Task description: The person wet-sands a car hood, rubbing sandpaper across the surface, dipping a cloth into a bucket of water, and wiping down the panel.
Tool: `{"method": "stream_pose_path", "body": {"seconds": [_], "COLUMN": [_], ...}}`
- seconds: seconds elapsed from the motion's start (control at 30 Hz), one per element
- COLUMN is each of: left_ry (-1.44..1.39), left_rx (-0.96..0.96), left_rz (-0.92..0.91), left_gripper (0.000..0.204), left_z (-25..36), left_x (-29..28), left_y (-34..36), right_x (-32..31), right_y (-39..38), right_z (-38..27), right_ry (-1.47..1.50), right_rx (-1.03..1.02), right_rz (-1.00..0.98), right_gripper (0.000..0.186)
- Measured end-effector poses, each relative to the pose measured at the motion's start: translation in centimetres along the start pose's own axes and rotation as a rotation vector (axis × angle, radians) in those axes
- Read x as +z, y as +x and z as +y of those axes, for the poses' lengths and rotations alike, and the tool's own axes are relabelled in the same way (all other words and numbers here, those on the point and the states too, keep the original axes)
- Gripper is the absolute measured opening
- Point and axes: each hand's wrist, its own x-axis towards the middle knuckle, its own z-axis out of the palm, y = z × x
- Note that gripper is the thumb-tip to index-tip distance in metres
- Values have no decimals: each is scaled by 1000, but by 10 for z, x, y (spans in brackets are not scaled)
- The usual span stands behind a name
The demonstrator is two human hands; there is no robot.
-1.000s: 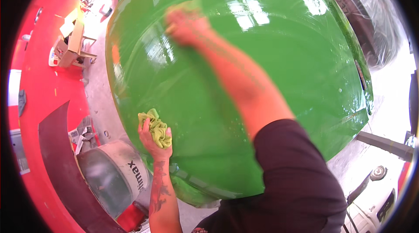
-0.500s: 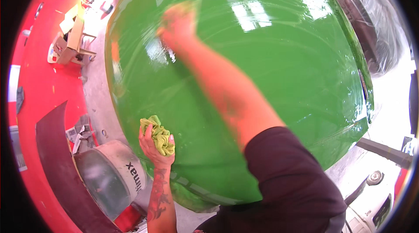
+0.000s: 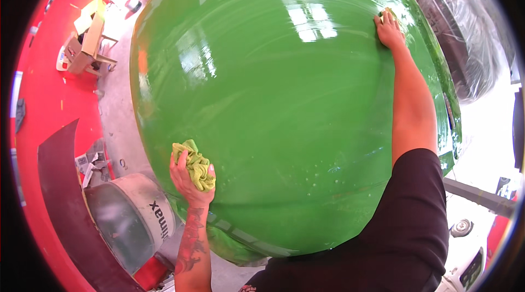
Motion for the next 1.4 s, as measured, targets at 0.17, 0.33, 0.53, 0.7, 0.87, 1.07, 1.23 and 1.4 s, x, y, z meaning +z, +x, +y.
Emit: {"method": "stream_pose_path", "body": {"seconds": [0.17, 0.33, 0.53, 0.7, 0.87, 1.07, 1.23, 1.4], "left_ry": [24, -12, -33, -21, -23, -62, -144, -217], "left_rx": [26, 12, 59, 79, 88, 125, 112, 119], "left_rz": [-9, 21, 70, 77, 79, 105, 98, 144], "left_gripper": [69, 71, 69, 67, 65, 62, 55, 46], "left_z": [-5, -8, -14, -7, 0, -6, -8, -17], "left_x": [1, 6, 3, 7, 6, 10, 15, 14], "left_y": [0, 0, 1, 2, 5, 3, 4, 15], "right_x": [-1, -8, -21, -61, -44, -24, -32, -44], "right_y": [-63, -285, -269, -193, -229, -458, -469, -402], "right_z": [-155, -355, -250, -8, -24, -211, -124, 96], "right_ry": [-123, -2, -68, 37, -136, 318, 144, -126], "right_rx": [-336, -725, -795, 9, 139, -595, -603, 14], "right_rz": [-49, 71, -53, -185, -68, -38, -89, 48], "right_gripper": [46, 66, 62, 66, 68, 68, 66, 62]}}
